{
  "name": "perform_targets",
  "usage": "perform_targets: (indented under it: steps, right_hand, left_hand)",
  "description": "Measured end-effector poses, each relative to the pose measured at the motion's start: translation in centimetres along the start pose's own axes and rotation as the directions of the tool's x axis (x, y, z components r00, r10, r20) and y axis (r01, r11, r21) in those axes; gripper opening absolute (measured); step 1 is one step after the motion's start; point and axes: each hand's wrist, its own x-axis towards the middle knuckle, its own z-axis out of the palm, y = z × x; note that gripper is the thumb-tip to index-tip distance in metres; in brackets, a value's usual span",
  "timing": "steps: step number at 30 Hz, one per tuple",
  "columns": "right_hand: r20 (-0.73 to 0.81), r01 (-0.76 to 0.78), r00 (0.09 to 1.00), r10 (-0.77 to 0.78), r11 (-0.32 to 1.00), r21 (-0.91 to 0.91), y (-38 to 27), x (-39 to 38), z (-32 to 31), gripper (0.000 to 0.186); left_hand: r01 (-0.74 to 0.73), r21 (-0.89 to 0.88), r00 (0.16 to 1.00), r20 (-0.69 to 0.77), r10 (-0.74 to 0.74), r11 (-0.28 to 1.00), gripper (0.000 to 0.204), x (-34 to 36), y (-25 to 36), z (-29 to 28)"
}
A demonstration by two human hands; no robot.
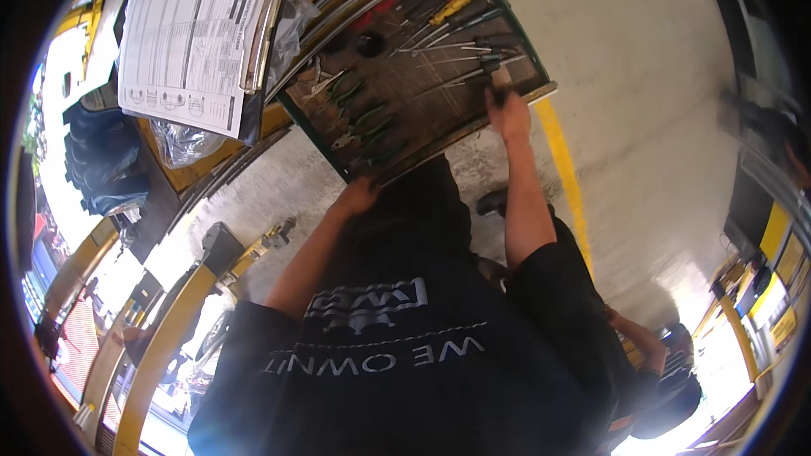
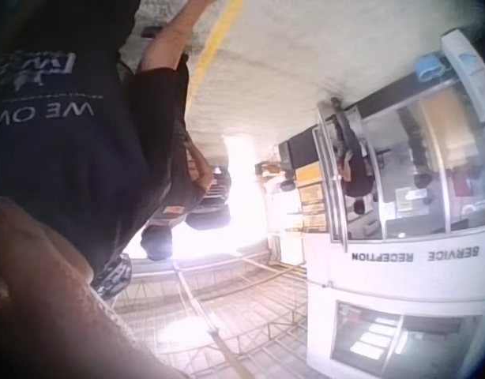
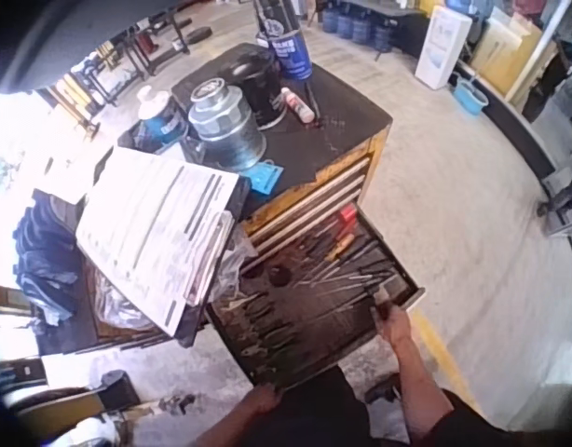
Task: The person uses a screwdriver to pry and secure a plastic panel on the underside of a vehicle that is raised on a lift, periodically returning to a tool drawer to retrieve or swap tools.
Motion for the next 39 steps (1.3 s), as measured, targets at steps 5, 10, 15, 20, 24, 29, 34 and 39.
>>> perform_targets:
  steps: [5,10,15,20,24,29,34,39]
  right_hand:
    - [-0.178,0.387,0.877,-0.447,0.875,-0.290,-7.4,12.6,-3.0,0.033]
    - [0.317,0.600,0.759,-0.568,0.424,-0.678,-12.8,19.7,-4.5,0.020]
    - [0.416,0.687,0.578,-0.702,0.143,-0.713,-9.7,25.5,-0.1,0.020]
    - [0.463,0.668,0.574,-0.676,0.060,-0.741,-9.5,25.8,0.6,0.022]
    - [0.501,0.689,0.621,-0.603,0.116,-0.715,-11.1,25.6,-0.9,0.037]
    - [0.539,0.680,0.456,-0.709,-0.114,-0.725,-13.4,22.1,-4.7,0.038]
    - [0.563,0.727,0.482,-0.671,-0.053,-0.685,-10.6,18.4,-9.1,0.040]
    - [0.430,0.649,0.759,-0.489,0.622,-0.439,-5.1,7.8,-12.9,0.028]
  left_hand:
    - [-0.045,-0.019,0.997,-0.057,0.044,0.999,0.042,0.7,-1.0,1.4]
    - [-0.021,-0.009,0.999,-0.049,0.020,1.000,0.038,-0.6,-1.4,1.7]
    - [0.002,-0.126,0.992,-0.127,-0.018,0.992,0.032,-1.3,-1.2,3.0]
    - [0.009,-0.141,0.981,-0.189,-0.036,0.990,0.032,-1.6,-0.9,3.8]
    - [-0.060,-0.142,0.965,-0.263,0.020,0.988,0.032,-1.1,-1.7,4.4]
    - [-0.082,-0.165,0.967,-0.250,0.039,0.983,0.031,-0.9,-2.5,3.9]
    - [-0.102,-0.148,0.988,-0.129,0.083,0.984,0.032,0.0,-2.3,1.2]
    - [-0.244,-0.066,0.966,-0.104,0.237,0.968,0.043,3.5,-3.0,-2.2]
